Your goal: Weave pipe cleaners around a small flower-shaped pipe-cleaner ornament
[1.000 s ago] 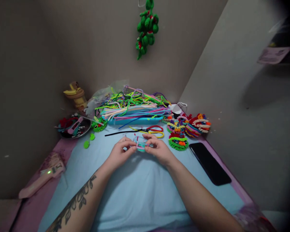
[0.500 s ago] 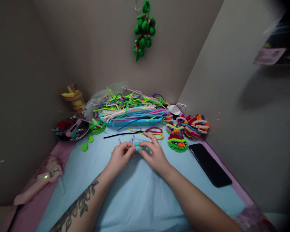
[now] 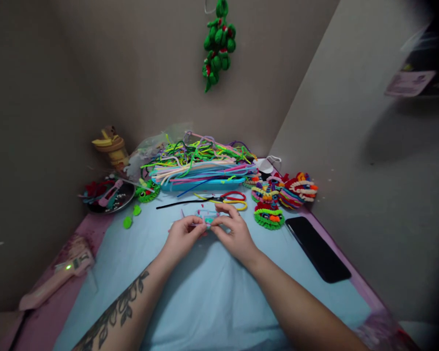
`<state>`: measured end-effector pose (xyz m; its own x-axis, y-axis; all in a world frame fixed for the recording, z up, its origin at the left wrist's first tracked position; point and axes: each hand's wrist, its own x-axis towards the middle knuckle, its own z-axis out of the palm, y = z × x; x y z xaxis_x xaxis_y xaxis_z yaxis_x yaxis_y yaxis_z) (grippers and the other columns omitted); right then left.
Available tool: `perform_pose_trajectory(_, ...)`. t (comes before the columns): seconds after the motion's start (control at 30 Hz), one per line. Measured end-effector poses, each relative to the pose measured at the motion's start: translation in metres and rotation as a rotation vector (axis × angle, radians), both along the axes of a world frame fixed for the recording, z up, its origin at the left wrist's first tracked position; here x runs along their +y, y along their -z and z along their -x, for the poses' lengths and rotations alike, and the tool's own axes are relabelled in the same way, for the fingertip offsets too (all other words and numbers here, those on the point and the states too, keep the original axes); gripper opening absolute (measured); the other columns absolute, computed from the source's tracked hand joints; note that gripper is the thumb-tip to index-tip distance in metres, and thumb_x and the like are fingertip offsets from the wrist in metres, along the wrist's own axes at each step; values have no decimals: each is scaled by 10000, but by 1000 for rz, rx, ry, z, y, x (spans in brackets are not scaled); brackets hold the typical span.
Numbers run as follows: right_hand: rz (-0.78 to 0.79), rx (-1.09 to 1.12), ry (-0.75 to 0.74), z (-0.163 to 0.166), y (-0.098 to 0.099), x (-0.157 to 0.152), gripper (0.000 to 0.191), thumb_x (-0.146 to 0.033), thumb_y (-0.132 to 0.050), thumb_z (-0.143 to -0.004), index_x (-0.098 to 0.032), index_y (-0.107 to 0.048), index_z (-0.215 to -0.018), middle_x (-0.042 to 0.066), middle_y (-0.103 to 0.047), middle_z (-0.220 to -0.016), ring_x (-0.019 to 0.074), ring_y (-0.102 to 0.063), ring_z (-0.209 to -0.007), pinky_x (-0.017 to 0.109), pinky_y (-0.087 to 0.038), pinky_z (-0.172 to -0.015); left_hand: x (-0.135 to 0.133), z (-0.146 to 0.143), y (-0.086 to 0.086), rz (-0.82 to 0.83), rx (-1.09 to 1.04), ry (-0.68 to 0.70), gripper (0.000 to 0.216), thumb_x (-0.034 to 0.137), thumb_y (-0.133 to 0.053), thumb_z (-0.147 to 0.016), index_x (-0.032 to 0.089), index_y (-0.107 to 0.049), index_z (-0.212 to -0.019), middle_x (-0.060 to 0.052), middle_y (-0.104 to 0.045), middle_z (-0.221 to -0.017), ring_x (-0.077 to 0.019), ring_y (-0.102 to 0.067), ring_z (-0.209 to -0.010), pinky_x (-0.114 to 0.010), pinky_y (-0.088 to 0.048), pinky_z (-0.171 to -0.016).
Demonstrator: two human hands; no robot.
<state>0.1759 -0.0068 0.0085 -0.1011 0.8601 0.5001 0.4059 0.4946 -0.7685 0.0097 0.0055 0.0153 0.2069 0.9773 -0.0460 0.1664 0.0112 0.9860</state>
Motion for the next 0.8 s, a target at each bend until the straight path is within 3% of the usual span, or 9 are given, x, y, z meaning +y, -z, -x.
perform_pose_trajectory(0.27, 17, 6, -38, 1, 1, 0, 91, -177, -628, -765, -240, -686, -794, 69, -521, -1177, 210, -536, -1076, 383, -442, -942, -3, 3, -7, -66, 64, -22, 181, 330, -607, -723, 150, -603, -706, 12, -599, -571, -135, -589, -511, -227, -426, -499)
perform_pose_trajectory(0.47, -2, -44, -69, 1, 1, -3, 148, -179, -602, -778, -256, -671, -884, 75, -511, -1217, 225, -513, -1127, 397, -435, -949, -1, 8, -7, -329, 270, -12, 123, 251, -570, -769, 158, -620, -705, -15, -630, -655, -133, -577, -605, -225, -425, -548)
perform_pose_trajectory(0.57, 10, -58, -58, 3, 0, -4, 129, -173, -560, -809, -246, -658, -849, 78, -557, -1142, 220, -527, -1107, 396, -426, -947, -4, 7, -7, -449, 333, -4, 119, 234, -547, -808, 169, -628, -751, -34, -639, -763, -140, -594, -704, -219, -435, -569)
perform_pose_trajectory(0.63, 33, -24, -28, 4, -1, -4, 119, -175, -540, -822, -235, -643, -827, 78, -576, -1094, 211, -547, -1066, 381, -437, -922, -6, 6, -6, -511, 330, -22, 106, 240, -542, -826, 182, -619, -869, -58, -615, -948, -130, -603, -750, -210, -448, -561)
perform_pose_trajectory(0.73, 95, 74, 30, 5, -2, -3, 93, -195, -537, -817, -221, -623, -793, 76, -593, -1014, 202, -571, -979, 334, -480, -805, -8, 7, -3, -614, 289, -144, 299, 246, -589, -806, 217, -505, -1091, -98, -444, -1227, -101, -611, -767, -207, -476, -555)
perform_pose_trajectory(0.8, 138, 141, 71, 6, -3, -2, 83, -221, -545, -809, -218, -612, -759, 68, -601, -949, 200, -575, -937, 307, -487, -735, -8, 7, 0, -673, 240, -277, 370, 241, -626, -778, 222, -442, -1099, -96, -396, -1229, -86, -608, -745, -207, -481, -551)
